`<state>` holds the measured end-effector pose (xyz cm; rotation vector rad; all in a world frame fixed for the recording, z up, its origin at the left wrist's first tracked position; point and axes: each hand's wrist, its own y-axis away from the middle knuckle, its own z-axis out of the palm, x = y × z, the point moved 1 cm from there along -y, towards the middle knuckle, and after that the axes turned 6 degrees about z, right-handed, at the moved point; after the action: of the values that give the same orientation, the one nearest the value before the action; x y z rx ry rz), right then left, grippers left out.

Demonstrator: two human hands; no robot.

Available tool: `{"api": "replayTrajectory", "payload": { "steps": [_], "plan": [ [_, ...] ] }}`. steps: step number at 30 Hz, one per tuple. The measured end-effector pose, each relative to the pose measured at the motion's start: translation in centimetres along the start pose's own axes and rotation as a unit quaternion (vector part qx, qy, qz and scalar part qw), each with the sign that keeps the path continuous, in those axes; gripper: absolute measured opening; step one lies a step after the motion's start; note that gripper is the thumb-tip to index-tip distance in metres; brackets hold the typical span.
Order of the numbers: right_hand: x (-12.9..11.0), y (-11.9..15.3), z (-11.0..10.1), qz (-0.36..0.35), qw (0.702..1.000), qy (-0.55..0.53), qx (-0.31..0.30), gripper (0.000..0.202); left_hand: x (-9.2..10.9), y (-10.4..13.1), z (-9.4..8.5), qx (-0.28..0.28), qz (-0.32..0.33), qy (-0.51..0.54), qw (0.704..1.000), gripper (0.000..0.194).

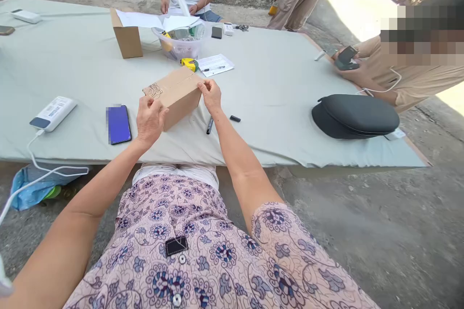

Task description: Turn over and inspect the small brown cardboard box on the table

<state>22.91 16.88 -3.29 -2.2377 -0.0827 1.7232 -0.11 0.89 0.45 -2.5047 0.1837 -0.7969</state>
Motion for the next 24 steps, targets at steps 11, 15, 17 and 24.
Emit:
{"api": "replayTrajectory", "payload": {
  "steps": [11,15,17,24],
  "plan": [
    [-1.2,10.9,-0.1,0.007,0.995,-0.042,0.091,0.046,-4.9,-2.8,0.3,0.062,-0.009,0.042,0.997,0.021],
    [-0.3,11.5,1.4,-0.015,0.988,-0.069,0.139,0.051,-4.6,-1.7,0.6,0.09,-0.021,0.058,0.994,0.021],
    [0.5,11.6,1.8,-0.011,0.987,-0.076,0.144,0.05,-4.7,-1.5,0.6,0.092,-0.022,0.069,0.993,0.021],
    [3.0,13.3,1.8,0.047,0.994,0.03,0.099,0.021,-6.2,-2.2,1.6,0.11,-0.02,0.116,0.987,0.024]
  ]
}}
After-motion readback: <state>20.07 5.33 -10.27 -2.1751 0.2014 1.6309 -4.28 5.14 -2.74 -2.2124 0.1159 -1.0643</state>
